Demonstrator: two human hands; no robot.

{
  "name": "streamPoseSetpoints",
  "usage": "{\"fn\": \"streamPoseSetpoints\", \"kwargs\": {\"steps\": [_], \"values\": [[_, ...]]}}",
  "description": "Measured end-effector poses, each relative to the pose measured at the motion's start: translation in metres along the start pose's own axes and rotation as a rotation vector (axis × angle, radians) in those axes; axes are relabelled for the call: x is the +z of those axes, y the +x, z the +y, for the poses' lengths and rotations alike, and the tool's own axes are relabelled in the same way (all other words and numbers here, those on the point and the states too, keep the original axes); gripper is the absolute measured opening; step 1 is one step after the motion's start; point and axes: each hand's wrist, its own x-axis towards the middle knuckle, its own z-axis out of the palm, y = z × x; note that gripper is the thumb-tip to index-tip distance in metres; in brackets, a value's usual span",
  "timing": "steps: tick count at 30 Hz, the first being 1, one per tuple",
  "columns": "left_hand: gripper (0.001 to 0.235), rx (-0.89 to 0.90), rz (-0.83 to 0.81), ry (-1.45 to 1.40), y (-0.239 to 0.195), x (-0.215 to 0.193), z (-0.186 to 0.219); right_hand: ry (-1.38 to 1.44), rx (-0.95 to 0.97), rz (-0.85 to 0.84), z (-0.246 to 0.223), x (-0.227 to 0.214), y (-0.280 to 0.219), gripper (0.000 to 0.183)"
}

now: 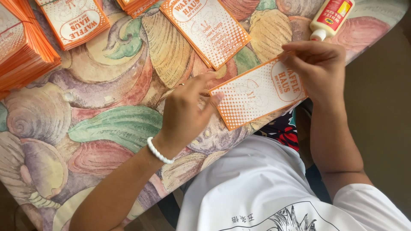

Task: Applying glue to paper inserts and folding them to assemble paper bags

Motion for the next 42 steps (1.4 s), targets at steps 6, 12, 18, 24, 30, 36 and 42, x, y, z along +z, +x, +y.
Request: {"fn": "streamPoseSetpoints", "kwargs": {"steps": [6,12,18,24,30,36,42], "values": [[0.070,0.154,-0.421,0.444,-0.038,0.033,0.007,-0.727,-0.643,-0.177,0.013,-0.002,0.003,0.011],[0.073,0.207,-0.406,0.586,-0.040,0.033,0.007,-0.640,-0.770,-0.484,-0.011,0.038,-0.012,0.013],[0.070,0.232,-0.358,0.597,-0.037,0.030,0.008,-0.742,-0.843,-0.530,-0.009,0.055,-0.007,0.014],[0.069,0.227,-0.348,0.589,-0.036,0.030,0.008,-0.830,-0.796,-0.376,0.006,0.007,0.017,0.013],[0.069,0.241,-0.317,0.561,-0.038,0.033,0.005,-0.783,-0.774,-0.310,0.009,0.004,0.015,0.009],[0.065,0.255,-0.281,0.532,-0.037,0.032,0.005,-0.620,-0.823,-0.524,-0.014,0.074,-0.016,0.015],[0.070,0.258,-0.315,0.545,-0.036,0.029,0.004,-0.738,-0.656,-0.337,0.024,-0.005,0.013,0.008]]}}
